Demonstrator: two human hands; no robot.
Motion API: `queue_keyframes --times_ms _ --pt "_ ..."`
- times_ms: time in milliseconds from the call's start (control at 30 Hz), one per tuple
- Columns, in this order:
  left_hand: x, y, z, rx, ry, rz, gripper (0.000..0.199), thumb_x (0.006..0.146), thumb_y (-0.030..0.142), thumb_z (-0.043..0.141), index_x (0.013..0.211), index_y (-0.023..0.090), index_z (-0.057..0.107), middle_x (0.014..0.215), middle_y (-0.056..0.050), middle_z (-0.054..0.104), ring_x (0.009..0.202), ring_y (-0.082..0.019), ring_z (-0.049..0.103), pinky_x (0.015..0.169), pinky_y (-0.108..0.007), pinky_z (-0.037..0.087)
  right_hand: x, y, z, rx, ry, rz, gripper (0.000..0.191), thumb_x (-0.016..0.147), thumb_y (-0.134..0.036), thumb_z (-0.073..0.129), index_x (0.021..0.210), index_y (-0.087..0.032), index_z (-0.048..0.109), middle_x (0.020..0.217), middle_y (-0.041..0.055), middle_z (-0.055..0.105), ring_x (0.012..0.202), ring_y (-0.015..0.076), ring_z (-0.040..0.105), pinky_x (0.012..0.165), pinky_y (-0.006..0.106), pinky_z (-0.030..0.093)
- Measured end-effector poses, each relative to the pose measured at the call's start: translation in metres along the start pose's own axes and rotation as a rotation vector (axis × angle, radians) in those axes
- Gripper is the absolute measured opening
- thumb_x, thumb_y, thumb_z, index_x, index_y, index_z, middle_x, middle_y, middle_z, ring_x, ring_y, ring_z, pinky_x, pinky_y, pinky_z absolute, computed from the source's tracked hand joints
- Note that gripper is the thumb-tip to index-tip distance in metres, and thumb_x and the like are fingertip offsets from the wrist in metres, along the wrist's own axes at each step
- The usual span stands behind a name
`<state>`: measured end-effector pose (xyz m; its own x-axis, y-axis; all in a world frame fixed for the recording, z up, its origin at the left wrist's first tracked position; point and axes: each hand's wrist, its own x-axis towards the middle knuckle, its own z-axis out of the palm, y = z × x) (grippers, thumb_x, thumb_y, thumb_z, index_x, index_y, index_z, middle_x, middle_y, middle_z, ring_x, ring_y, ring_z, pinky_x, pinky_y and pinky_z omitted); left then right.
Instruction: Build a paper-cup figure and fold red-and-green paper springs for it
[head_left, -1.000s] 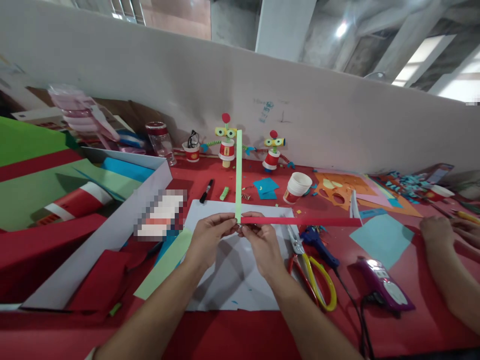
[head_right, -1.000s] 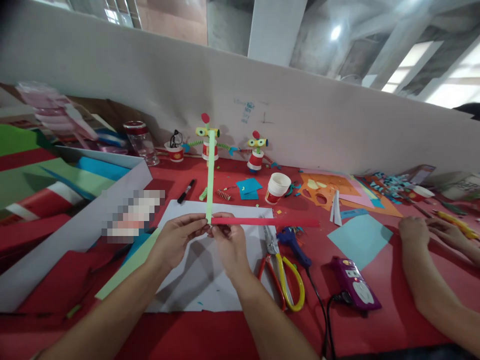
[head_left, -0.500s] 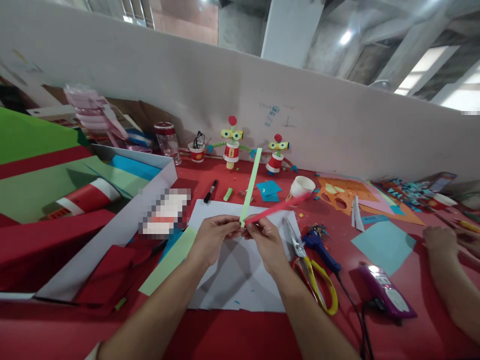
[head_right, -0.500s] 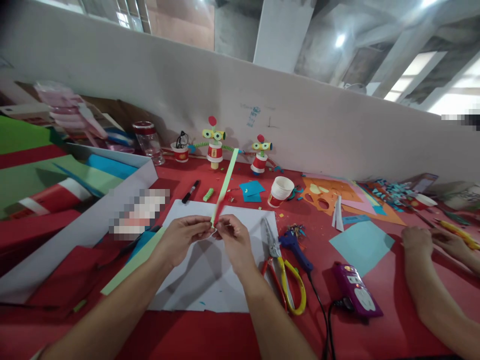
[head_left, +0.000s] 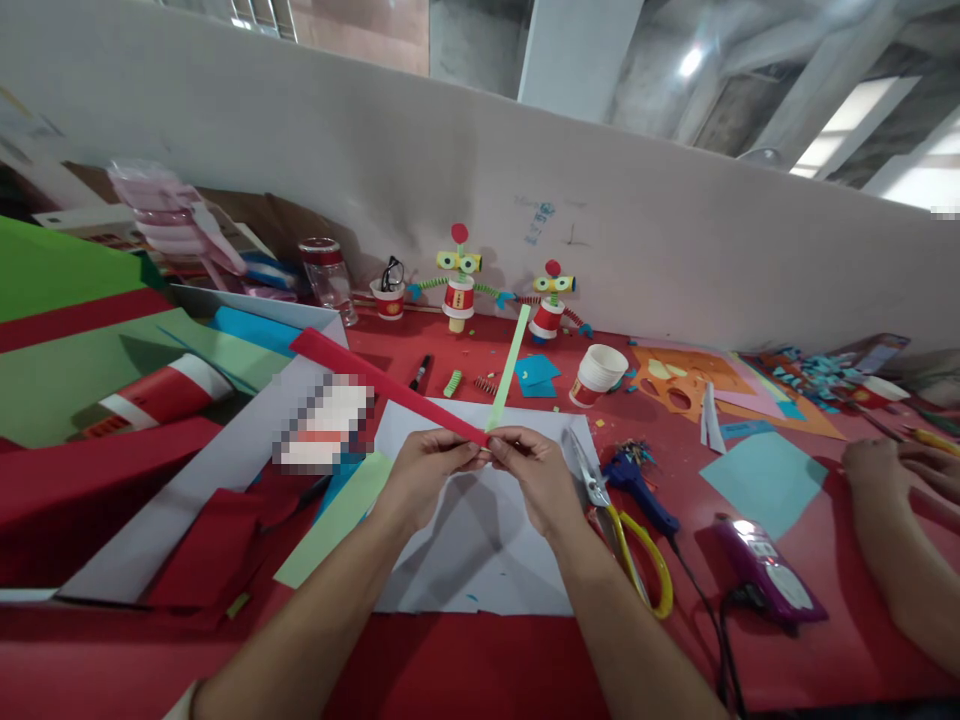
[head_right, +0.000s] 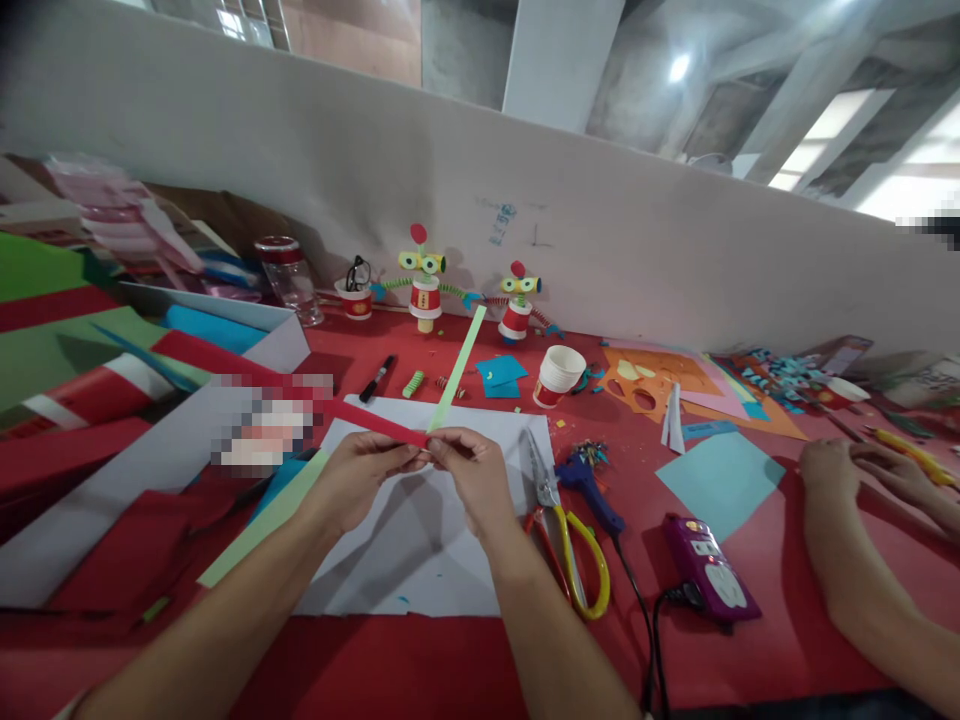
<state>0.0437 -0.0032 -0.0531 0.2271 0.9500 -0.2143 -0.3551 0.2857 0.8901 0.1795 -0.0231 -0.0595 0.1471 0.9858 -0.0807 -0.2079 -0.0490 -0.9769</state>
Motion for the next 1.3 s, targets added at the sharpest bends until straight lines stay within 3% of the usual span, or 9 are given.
queue_keyframes --times_ms 300,567,700,833,1100,1300 --pt "-0.001 -0.003 0.0 -0.007 0.046 -0.005 0.012 0.051 0.021 0.078 0.06 0.015 0.074 0.06 -0.005 0.072 0.063 -0.017 0.065 0.078 -0.033 0.052 -0.001 0.0 0.002 0.017 0.016 -0.023 0.012 0.062 -0.027 0.075 0.073 -0.021 0.074 0.067 -0.0003 0.071 0.066 0.0141 0.062 0.071 0.03 0.049" --pt "-0.004 -0.004 0.002 0.009 -0.08 0.051 0.014 0.059 0.018 0.078 0.073 0.016 0.076 0.074 -0.006 0.075 0.078 -0.018 0.067 0.081 -0.03 0.051 0.0 0.004 0.0 0.009 0.061 -0.105 0.01 0.063 -0.023 0.075 0.073 -0.021 0.073 0.07 -0.0009 0.07 0.069 0.0144 0.06 0.072 0.03 0.047" --pt "-0.003 -0.007 0.005 -0.017 0.018 0.035 0.016 0.061 0.025 0.079 0.072 0.014 0.076 0.071 -0.006 0.074 0.072 -0.017 0.066 0.079 -0.032 0.052 0.0 0.006 0.001 0.048 0.078 -0.11 0.014 0.061 -0.023 0.076 0.073 -0.02 0.068 0.069 -0.0023 0.067 0.067 0.0129 0.059 0.068 0.028 0.047" --pt "-0.001 -0.007 0.005 -0.073 0.099 0.004 0.018 0.058 0.026 0.082 0.07 0.013 0.075 0.067 -0.005 0.073 0.067 -0.016 0.066 0.079 -0.032 0.053 -0.001 0.003 0.002 0.178 0.078 -0.017 0.018 0.064 -0.03 0.074 0.075 -0.021 0.062 0.064 -0.0041 0.063 0.061 0.0117 0.058 0.066 0.028 0.048" --pt "-0.001 -0.007 0.005 -0.105 0.107 -0.03 0.017 0.059 0.023 0.081 0.07 0.012 0.075 0.068 -0.006 0.074 0.07 -0.017 0.067 0.081 -0.032 0.053 -0.005 0.001 0.003 0.095 -0.004 0.049 0.022 0.066 -0.035 0.073 0.08 -0.018 0.069 0.073 0.0007 0.067 0.071 0.0137 0.062 0.069 0.027 0.048" --pt "0.002 -0.01 0.001 -0.104 0.096 -0.048 0.017 0.057 0.022 0.082 0.069 0.012 0.075 0.067 -0.005 0.073 0.068 -0.015 0.066 0.075 -0.027 0.052 -0.004 0.004 0.004 -0.015 0.038 -0.039 0.015 0.07 -0.031 0.07 0.074 -0.016 0.07 0.064 0.0003 0.066 0.061 0.0116 0.058 0.063 0.027 0.047"
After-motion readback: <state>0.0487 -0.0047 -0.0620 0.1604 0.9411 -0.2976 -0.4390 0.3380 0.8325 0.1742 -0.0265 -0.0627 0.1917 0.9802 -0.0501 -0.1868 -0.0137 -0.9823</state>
